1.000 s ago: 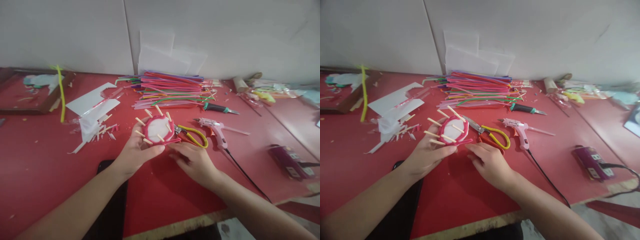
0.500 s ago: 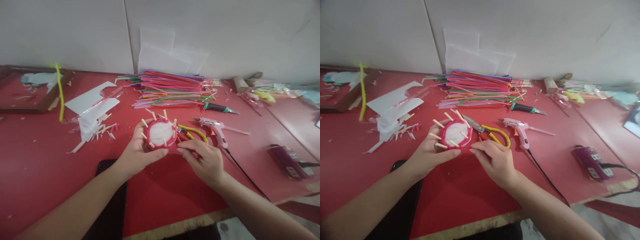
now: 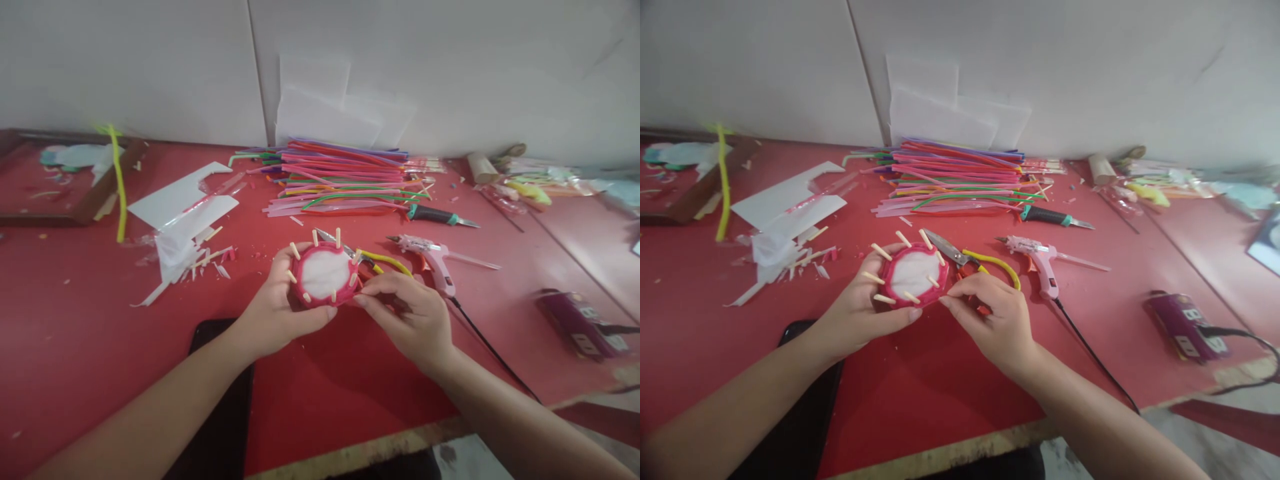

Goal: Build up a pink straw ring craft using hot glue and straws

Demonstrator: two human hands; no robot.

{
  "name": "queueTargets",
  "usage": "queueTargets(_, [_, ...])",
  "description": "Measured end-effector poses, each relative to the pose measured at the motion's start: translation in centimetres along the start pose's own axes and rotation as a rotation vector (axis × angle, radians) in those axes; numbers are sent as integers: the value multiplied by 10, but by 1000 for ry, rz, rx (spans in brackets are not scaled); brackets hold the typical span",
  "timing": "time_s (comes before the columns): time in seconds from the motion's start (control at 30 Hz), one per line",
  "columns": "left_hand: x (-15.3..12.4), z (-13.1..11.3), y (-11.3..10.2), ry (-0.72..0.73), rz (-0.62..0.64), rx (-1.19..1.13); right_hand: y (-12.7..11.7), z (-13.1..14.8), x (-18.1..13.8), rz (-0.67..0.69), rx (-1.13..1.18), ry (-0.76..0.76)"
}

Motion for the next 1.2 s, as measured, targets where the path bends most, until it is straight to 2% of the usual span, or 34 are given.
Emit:
queueTargets(0.27, [0,-1,0,-33,41,16,-1,3,1,25,8,-50])
queueTargets(0.43, [-1,0,0,-50,76,35,-1,2,1,53,84,-14])
queueTargets(0.67, [-5,6,-6,-62,167,42,5,-10,3,97,467,177])
queueTargets(0.8, [-6,2,-3,-37,249,-9,9,-15,1,179,738,210])
queueTargets(0.87, [-6,0,-1,-38,272,0,9,-16,0,219,800,193])
queueTargets(1.2, [-7,-5,1,-30,300,101,3,-12,0,199,659,137])
Point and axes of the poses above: each hand's wrist, its own x-axis towards the middle knuckle, its own y-axis out of the palm, z = x × y, the point moved 4 cm from there along x, towards the middle knuckle, and after that the axes turned 9 degrees about z, right-handed, at the moved point
